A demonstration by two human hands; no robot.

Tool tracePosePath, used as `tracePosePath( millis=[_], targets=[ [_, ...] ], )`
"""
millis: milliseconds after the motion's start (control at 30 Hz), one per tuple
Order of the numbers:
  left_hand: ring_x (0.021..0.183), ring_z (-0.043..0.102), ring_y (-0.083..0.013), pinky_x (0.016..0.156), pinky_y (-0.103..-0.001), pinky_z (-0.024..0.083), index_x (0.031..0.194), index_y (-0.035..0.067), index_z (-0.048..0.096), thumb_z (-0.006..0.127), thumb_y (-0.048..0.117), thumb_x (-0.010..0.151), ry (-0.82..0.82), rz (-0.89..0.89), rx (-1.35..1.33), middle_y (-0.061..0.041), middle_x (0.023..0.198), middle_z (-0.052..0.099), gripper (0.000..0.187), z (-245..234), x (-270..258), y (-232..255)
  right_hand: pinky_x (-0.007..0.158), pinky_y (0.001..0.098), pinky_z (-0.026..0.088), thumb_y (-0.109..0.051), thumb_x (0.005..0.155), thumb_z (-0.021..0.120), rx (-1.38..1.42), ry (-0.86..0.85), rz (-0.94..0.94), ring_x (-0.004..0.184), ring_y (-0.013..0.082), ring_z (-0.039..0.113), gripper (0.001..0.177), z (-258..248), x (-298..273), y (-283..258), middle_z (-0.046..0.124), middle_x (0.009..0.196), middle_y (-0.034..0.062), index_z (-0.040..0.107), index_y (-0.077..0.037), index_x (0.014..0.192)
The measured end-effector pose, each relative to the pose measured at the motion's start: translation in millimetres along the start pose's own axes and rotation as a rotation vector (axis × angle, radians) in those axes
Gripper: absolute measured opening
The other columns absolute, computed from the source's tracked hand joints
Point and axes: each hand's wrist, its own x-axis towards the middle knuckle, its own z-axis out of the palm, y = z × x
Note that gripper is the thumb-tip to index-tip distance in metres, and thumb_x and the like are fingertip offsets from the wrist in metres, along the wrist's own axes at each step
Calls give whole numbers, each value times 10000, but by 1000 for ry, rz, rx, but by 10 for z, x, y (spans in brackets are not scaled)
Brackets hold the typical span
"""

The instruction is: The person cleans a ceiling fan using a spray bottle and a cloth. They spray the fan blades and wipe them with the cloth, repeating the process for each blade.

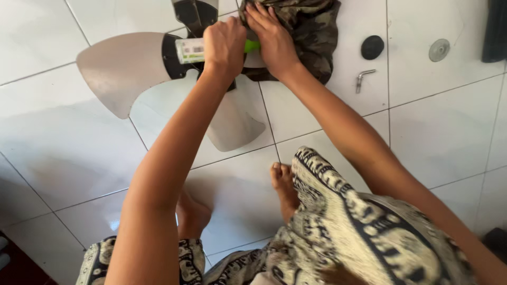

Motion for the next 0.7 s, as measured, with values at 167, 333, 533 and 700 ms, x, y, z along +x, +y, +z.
tracePosePath(
  millis=[167, 333, 533, 700],
  targets=[
    [868, 728, -253, 602, -332, 563, 1272, 17, 585, 847, 175, 643, 100, -24, -35, -81, 1126, 676, 699, -215, -92, -77, 1289, 463, 281, 96, 1034, 522, -33, -113, -28, 1526, 349, 377, 430, -142, -221, -167, 509, 1564, 158, 582, 18, 1452],
    [863, 731, -251, 583, -342, 570, 1291, -12, 563, 840, 126, 675, -15, -18, 6, -83, 1284, 627, 690, -177, -107, -40, 1293, 460, 294, 170, 905, 480, -17, -75, 15, 1511, 340, 407, 546, -129, 123, -56, 504, 1586, 141, 612, 52, 1422],
    [895, 721, -265, 655, -339, 556, 1313, 13, 569, 832, 135, 669, 38, 3, -15, -92, 1162, 661, 706, -206, -74, -47, 1255, 447, 337, 165, 885, 454, -6, -149, -43, 1498, 374, 412, 561, -282, -52, -101, 492, 1560, 204, 558, 89, 1431],
    [887, 713, -254, 614, -355, 560, 1282, -2, 576, 815, 142, 701, 39, -18, -7, -98, 1131, 657, 645, -151, -74, -8, 1229, 481, 353, 132, 944, 485, 105, -80, 55, 1478, 377, 395, 513, -200, -126, -177, 433, 1596, 230, 544, 72, 1450]
  ],
)
